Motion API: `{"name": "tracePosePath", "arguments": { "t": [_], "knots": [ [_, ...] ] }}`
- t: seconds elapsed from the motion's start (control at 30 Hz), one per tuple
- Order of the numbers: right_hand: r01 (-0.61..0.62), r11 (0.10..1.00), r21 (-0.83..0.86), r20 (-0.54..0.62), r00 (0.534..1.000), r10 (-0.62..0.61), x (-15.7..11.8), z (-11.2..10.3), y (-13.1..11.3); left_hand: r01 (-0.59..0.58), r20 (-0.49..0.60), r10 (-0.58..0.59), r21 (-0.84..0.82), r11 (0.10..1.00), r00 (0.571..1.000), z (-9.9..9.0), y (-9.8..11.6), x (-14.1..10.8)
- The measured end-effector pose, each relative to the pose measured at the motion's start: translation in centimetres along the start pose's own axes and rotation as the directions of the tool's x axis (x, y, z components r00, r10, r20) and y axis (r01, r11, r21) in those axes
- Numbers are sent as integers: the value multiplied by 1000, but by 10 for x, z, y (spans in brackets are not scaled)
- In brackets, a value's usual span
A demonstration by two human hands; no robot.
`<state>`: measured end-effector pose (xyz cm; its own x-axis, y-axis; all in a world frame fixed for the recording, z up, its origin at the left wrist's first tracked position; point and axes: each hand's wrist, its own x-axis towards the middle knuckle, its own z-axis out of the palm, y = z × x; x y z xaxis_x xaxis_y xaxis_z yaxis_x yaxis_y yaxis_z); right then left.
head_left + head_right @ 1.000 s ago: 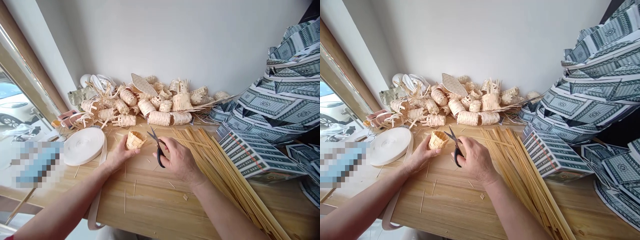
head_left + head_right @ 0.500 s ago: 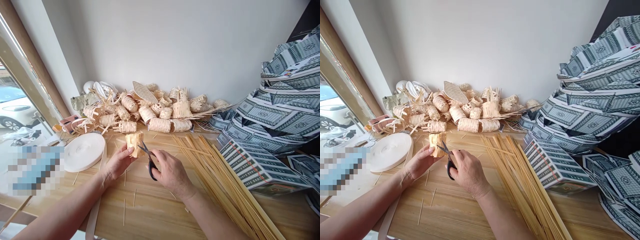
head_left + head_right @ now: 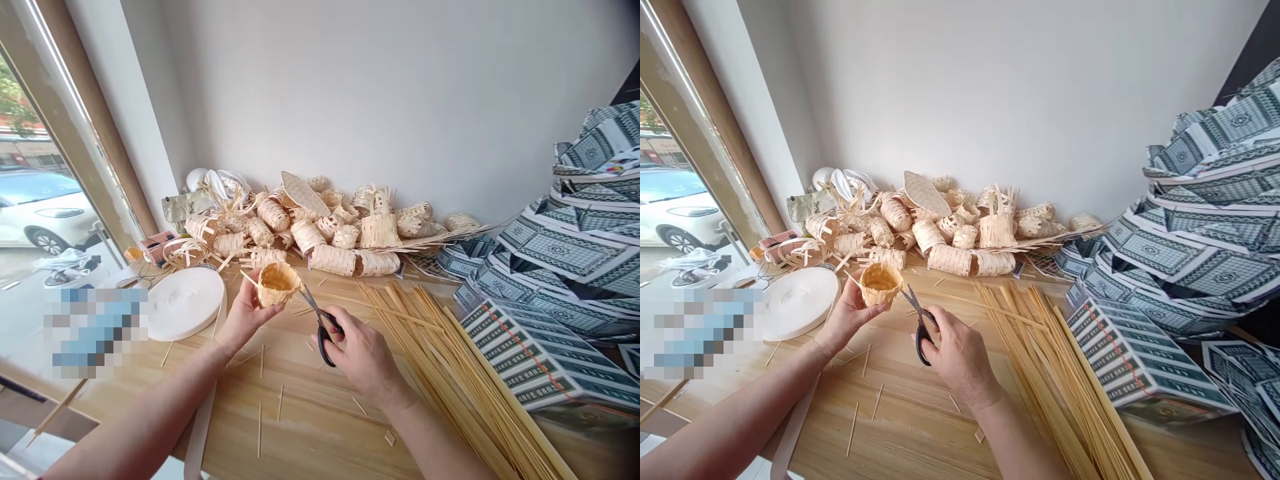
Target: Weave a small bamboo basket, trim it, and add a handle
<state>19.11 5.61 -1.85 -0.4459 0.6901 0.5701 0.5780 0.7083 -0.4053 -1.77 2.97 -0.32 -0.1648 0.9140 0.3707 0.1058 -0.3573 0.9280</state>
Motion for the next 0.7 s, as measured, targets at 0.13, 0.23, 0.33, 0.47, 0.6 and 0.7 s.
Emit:
{"name": "tracePosePath", "arguments": {
  "t": [0.13, 0.23, 0.33, 0.47, 0.6, 0.7],
  "knots": [
    [-6, 991, 137, 17, 1000, 4, 1, -3, 2, 87, 19, -87, -4, 996, 996, -1, 2, -1],
    [21, 966, 258, 25, 999, -29, 1, -1, -1, 189, 64, -186, -49, 981, 981, 4, 3, -6],
    [58, 941, 333, 29, 997, -72, 1, 3, -6, 230, 120, -221, -70, 971, 968, 13, 3, -13],
    [11, 937, 349, -2, 1000, -11, 2, 4, -9, 265, 276, -193, -251, 931, 942, 19, 1, -17],
    [-6, 925, 381, 10, 1000, 2, 4, 1, -7, 355, 256, -265, -423, 834, 929, 16, -4, -15],
    [5, 904, 427, 35, 999, -22, 5, 0, -7, 417, 333, -282, -468, 779, 900, 13, -2, -13]
  ]
}}
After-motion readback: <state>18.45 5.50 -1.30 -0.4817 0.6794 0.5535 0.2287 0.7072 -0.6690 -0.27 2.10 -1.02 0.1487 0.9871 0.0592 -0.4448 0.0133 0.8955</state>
